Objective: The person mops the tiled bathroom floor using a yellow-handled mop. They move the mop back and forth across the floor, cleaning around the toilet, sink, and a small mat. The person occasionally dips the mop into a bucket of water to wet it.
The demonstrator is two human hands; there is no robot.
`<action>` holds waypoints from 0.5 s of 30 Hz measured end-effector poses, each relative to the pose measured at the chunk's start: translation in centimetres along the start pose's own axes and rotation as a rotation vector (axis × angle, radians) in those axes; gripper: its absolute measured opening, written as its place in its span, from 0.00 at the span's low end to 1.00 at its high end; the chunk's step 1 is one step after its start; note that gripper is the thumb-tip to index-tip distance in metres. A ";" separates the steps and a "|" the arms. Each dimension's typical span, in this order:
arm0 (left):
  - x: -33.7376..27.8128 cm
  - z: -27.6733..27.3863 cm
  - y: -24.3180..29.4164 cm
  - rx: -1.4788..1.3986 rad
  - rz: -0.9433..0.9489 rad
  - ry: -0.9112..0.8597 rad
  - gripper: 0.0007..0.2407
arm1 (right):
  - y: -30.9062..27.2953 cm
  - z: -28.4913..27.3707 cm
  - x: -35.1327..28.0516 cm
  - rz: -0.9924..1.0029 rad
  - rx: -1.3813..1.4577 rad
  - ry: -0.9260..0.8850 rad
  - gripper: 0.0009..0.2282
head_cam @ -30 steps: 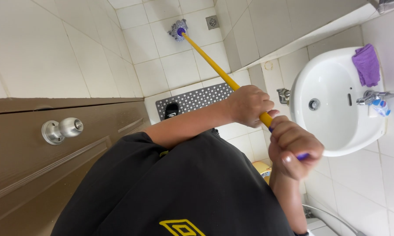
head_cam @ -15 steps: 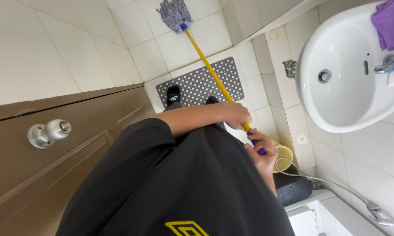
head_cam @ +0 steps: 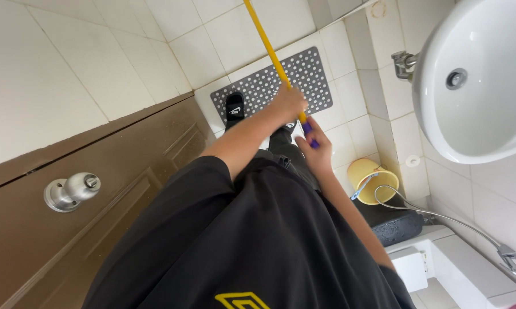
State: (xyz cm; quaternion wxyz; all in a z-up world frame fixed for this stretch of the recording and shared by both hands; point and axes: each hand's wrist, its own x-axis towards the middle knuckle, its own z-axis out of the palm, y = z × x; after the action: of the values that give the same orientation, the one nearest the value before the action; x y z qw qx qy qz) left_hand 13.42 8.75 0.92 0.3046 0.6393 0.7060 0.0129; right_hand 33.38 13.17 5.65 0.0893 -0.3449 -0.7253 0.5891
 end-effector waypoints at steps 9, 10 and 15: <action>0.0 -4.7 -9.3 -0.271 -0.326 0.473 0.09 | -11.4 4.5 10.1 -0.227 -0.019 -0.094 0.04; 0.0 -5.1 -8.3 -0.300 -0.300 0.479 0.10 | -12.2 3.8 9.5 -0.169 -0.024 -0.098 0.04; 1.4 -4.3 0.5 -0.309 -0.168 0.462 0.12 | -13.3 -2.6 2.2 -0.164 -0.011 0.032 0.04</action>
State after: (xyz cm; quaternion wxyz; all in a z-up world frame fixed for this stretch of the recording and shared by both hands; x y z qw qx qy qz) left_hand 11.97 11.71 4.11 0.2295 0.5047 0.7967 0.2406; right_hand 27.84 15.69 18.01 0.1467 -0.2942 -0.7529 0.5702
